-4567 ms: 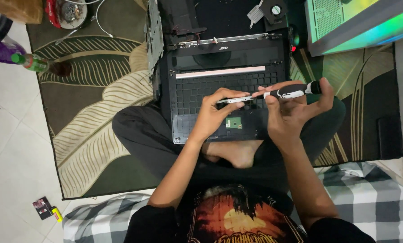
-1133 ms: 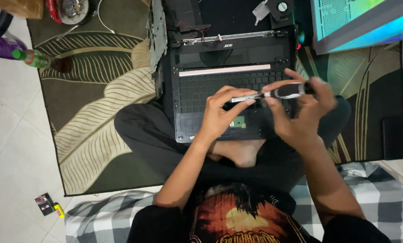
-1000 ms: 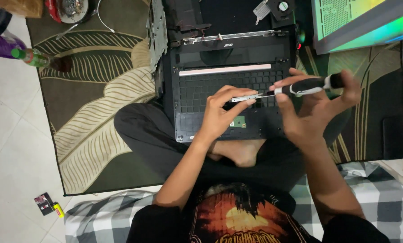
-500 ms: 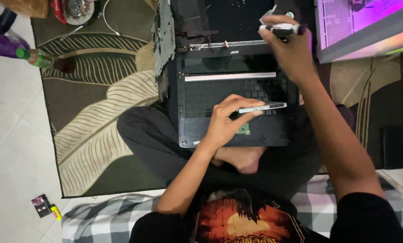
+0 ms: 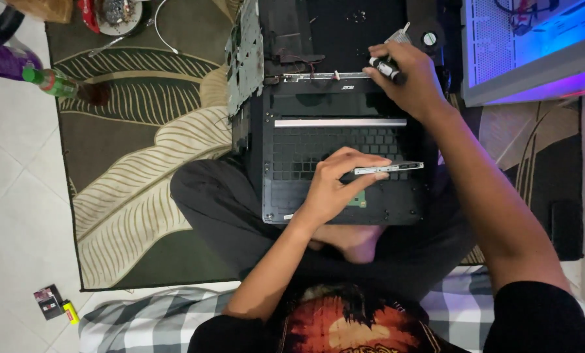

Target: Removing screws and internal components from a laptop during disassembly

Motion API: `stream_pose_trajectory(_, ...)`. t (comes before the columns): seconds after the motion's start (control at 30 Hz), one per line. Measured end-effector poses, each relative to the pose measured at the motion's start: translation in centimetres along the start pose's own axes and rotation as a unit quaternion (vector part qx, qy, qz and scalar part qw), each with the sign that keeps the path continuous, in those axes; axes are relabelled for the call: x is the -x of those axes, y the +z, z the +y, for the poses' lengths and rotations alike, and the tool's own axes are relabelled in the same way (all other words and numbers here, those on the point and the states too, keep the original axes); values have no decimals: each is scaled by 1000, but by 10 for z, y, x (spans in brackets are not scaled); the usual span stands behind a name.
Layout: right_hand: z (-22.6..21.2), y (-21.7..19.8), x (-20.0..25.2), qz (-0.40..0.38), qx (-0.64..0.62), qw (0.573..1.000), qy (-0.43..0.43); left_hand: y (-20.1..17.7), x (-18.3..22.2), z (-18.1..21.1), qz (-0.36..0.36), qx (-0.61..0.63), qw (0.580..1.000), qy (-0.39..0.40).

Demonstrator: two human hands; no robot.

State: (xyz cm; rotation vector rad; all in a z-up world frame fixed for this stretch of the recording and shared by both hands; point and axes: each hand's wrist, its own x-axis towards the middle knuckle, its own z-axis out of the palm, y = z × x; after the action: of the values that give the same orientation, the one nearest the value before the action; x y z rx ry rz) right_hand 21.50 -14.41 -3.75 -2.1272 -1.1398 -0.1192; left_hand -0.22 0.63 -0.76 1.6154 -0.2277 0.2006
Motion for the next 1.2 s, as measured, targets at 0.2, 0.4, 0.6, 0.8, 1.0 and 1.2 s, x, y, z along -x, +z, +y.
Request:
stream_pose_trajectory(0.2,-14,-11,-10,-93,50,994,-10,1,0,0,5,0,1000,12)
stream_pose_trajectory(0.4,-12,-11,-12,-140,116,983,-16,2,3,-3,-1,9,1000,3)
stream_pose_trajectory(0.6,-21,-18,-13,-104,26,994,-34,2,4,-3,0,9,1000,-1)
stream_pose_trajectory(0.8,-43,-35,-8,-40,-82,996,17,2,5,-4,3,8,1000,11)
stream_pose_trajectory(1.0,-68,-58,24,8,-116,991,64,3,5,-3,5,20,1000,13)
stream_pose_trajectory(1.2,-125,-89,64,-124,-13,992,34,1,3,3,7,-8,1000,7)
